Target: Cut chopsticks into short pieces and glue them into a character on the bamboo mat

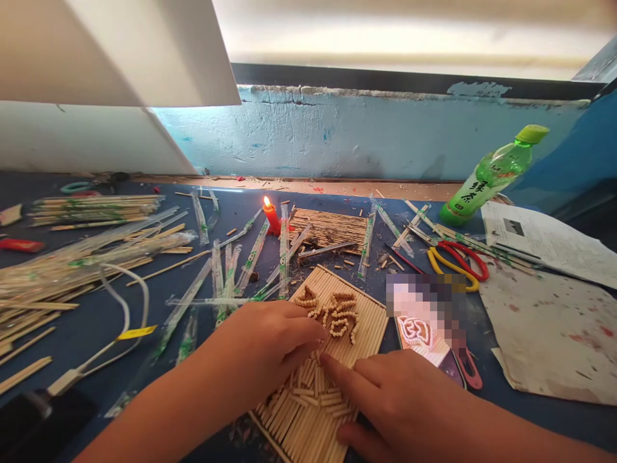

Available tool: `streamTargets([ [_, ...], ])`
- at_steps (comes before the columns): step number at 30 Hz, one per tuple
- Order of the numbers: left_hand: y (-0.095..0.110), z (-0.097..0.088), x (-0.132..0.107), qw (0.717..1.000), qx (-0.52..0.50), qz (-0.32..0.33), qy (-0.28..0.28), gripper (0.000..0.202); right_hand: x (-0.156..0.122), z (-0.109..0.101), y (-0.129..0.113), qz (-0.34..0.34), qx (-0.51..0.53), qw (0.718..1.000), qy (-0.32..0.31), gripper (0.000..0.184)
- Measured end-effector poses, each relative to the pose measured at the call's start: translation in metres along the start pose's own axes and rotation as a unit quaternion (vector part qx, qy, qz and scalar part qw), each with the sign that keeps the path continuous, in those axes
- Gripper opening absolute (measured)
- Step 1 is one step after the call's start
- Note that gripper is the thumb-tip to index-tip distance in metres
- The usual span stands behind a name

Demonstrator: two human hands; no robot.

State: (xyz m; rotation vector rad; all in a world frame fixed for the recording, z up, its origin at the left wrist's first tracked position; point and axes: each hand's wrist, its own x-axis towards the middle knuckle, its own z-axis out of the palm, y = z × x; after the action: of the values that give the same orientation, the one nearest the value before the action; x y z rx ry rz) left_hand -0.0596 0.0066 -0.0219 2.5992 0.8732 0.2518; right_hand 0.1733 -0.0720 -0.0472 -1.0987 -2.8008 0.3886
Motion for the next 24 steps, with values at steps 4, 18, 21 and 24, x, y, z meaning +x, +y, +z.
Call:
streamTargets([
  [4,0.001,-0.006,-0.002,0.999,0.018,-0.031,0.017,0.013,-0.002,-0.003,0.000,-0.016,0.007,0.999,0.041,0.056],
  [18,0.012,-0.004,-0.002,0.994,0.041,-0.049,-0.083,0.020,-0.001,-0.006,0.001,0.013,-0.007,0.999,0.036,0.055],
  [21,0.014,-0.004,-0.001,0.994,0.035,-0.046,-0.097,0.023,-0.002,-0.007,0.002,0.014,0.003,1.000,0.023,0.057],
  [24,0.015,-0.003,-0.001,0.998,0.013,-0.027,-0.062,0.023,-0.002,-0.007,0.002,0.017,0.006,1.000,0.020,0.057],
])
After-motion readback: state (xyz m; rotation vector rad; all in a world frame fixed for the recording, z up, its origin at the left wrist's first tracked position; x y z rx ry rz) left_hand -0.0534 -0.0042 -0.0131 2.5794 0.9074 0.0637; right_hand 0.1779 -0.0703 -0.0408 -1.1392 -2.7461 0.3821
